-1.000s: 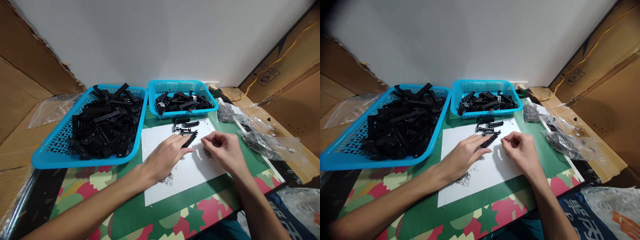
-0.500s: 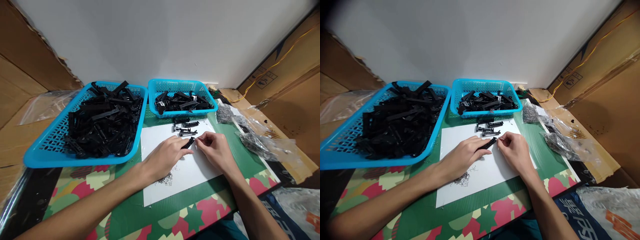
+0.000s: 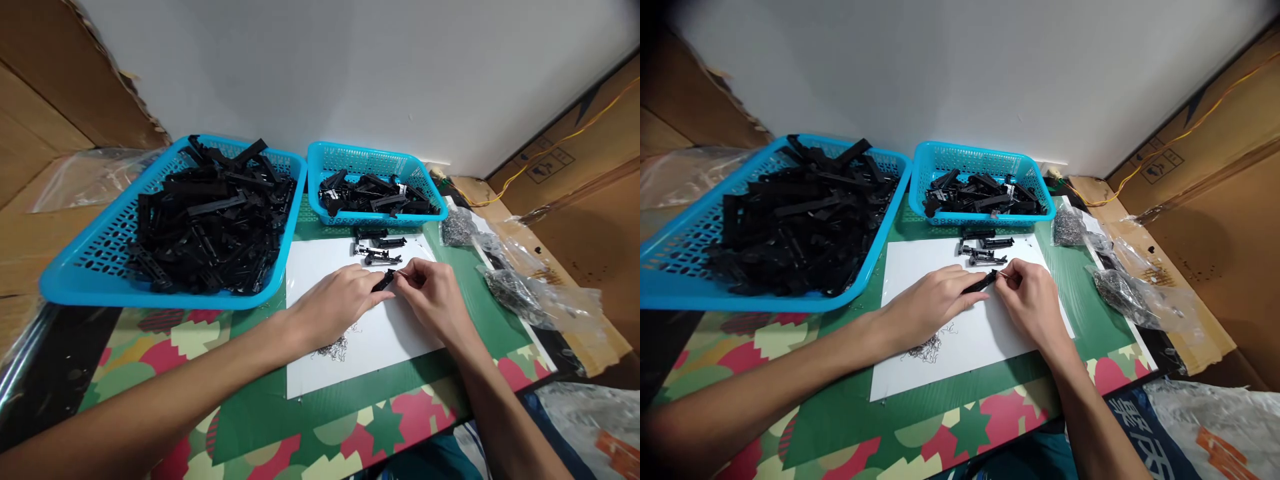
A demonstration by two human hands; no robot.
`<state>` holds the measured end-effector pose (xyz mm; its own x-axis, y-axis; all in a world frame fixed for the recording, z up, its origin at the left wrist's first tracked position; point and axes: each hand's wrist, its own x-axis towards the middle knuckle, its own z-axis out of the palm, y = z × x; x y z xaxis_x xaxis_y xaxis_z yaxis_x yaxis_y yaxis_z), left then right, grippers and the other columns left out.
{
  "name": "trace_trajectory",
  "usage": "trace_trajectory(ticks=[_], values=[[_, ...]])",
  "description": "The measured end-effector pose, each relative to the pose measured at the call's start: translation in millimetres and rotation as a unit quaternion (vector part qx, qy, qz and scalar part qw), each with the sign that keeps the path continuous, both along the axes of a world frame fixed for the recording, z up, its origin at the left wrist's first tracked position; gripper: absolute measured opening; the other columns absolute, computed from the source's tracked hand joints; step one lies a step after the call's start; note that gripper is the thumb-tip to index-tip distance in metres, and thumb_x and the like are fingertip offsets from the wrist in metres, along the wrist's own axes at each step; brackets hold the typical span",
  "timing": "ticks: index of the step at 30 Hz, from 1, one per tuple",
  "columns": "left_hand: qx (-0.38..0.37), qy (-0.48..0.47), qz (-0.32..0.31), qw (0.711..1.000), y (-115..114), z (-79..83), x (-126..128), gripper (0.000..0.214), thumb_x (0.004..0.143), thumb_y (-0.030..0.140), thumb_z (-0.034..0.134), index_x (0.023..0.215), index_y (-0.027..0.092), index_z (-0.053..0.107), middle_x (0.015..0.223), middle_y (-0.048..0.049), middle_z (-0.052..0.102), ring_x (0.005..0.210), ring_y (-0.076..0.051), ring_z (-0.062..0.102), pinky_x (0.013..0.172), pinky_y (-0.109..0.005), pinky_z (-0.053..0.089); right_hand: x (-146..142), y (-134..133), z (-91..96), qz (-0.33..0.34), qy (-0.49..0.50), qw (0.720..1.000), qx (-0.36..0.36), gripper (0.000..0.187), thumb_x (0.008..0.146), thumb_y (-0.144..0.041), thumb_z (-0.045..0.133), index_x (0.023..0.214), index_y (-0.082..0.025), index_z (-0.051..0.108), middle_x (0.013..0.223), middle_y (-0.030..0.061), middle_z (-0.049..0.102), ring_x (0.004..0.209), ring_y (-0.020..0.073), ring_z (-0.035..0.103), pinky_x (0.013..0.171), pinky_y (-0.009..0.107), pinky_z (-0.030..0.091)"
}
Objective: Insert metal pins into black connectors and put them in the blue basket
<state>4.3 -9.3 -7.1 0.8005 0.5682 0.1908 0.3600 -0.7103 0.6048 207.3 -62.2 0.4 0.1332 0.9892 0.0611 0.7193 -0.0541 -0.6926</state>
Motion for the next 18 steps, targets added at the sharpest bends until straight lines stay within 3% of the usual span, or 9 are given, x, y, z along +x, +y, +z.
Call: trace_trajectory(ticks=[11,18], values=[[-0.003,0.003,0.000,1.000,0.3,3.6,-0.1,0.019,0.109,0.024,0.056,0.116,0.012,0.070,0.109,-0.0092,0.077,0.102,-0.027,0.070,0.088,-0.039,0.054,1.9,-2.1,1.5,-0.020,-0.005,1.000,-0.002,0.023,0.083,-0.032,0.064,0.064,-0.020,0.061,0.058,-0.0039,0.051,0.057,0.0126,0.043,0.056,0.028,0.031],[-0.018,-0.006,0.005,1.000,0.6,1.4,0.1,0.021,0.110,0.025,0.054,0.115,0.013,0.070,0.108,-0.0089,0.077,0.104,-0.027,0.070,0.089,-0.039,0.054,-0.8,-6.0,-4.9,-0.042,-0.012,0.999,-0.002,0.028,0.088,-0.039,0.063,0.067,-0.020,0.059,0.062,-0.0028,0.056,0.058,0.0128,0.045,0.057,0.028,0.032]])
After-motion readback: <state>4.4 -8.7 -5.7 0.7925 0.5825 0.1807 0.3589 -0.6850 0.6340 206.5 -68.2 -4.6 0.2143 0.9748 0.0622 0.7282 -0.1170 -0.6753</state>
